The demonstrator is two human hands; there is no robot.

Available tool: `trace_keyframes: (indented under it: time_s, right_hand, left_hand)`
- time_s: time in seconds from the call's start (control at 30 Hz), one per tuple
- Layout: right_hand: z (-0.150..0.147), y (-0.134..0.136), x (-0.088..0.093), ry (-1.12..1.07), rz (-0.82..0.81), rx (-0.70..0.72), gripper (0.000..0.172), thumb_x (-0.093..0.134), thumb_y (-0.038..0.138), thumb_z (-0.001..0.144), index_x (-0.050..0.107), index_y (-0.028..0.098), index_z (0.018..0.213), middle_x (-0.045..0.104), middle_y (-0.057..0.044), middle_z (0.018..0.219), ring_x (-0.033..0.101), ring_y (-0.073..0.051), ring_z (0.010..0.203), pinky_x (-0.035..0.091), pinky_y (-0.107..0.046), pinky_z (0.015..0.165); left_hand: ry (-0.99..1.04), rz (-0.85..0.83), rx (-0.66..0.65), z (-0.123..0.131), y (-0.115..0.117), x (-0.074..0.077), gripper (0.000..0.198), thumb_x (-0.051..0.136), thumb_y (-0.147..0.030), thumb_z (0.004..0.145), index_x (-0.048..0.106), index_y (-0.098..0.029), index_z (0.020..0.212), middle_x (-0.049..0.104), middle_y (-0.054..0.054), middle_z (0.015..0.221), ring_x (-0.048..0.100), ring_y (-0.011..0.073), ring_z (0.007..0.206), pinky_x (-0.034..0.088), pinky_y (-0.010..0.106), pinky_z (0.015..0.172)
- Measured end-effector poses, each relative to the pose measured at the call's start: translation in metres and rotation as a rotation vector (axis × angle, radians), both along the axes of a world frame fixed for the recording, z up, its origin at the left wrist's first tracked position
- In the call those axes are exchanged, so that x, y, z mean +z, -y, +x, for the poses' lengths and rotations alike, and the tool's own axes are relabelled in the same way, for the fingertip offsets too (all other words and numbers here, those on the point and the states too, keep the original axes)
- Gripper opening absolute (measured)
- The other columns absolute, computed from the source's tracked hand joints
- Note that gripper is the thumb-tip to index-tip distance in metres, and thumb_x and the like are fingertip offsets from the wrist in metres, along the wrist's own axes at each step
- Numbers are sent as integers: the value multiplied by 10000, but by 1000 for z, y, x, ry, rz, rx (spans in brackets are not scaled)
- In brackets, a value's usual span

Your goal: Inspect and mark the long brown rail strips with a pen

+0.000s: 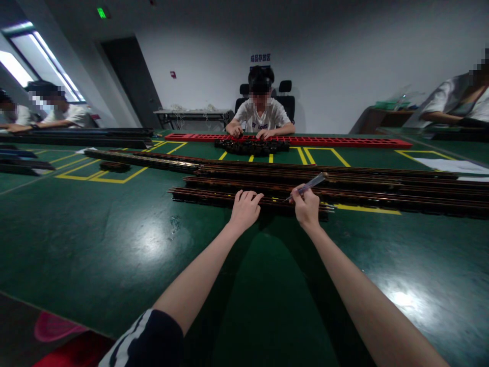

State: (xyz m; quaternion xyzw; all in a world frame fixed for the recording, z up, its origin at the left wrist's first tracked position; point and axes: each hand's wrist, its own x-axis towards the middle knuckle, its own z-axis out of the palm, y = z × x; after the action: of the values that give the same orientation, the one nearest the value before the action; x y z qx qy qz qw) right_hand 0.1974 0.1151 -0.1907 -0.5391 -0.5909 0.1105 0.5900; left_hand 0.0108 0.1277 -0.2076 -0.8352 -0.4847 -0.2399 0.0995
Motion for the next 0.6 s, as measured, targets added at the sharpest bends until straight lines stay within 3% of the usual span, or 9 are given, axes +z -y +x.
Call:
trace_keyframes:
  time_s: [0.3,0.6]
  right_hand:
    - [3,-2,-2,88,-11,32,299,448,472,851,525,212,725,618,-36,553,610,-212,545,436,-315,584]
    - [2,-1,-1,38,-26,52,338,447,528,840,513,218,724,605,-28,543,602,-208,529,432,-314,579]
  left_hand:
    - [-8,-13,-4,-1,-1,-1,381,410,-137,895,579,-190,1232,633,72,1175,544,217,1143,314,452,1102]
    - [-2,-3,2,0,-2,-2,376,412,-129,889,592,-193,1213,641,70,1155,550,216,1129,319,448,1096]
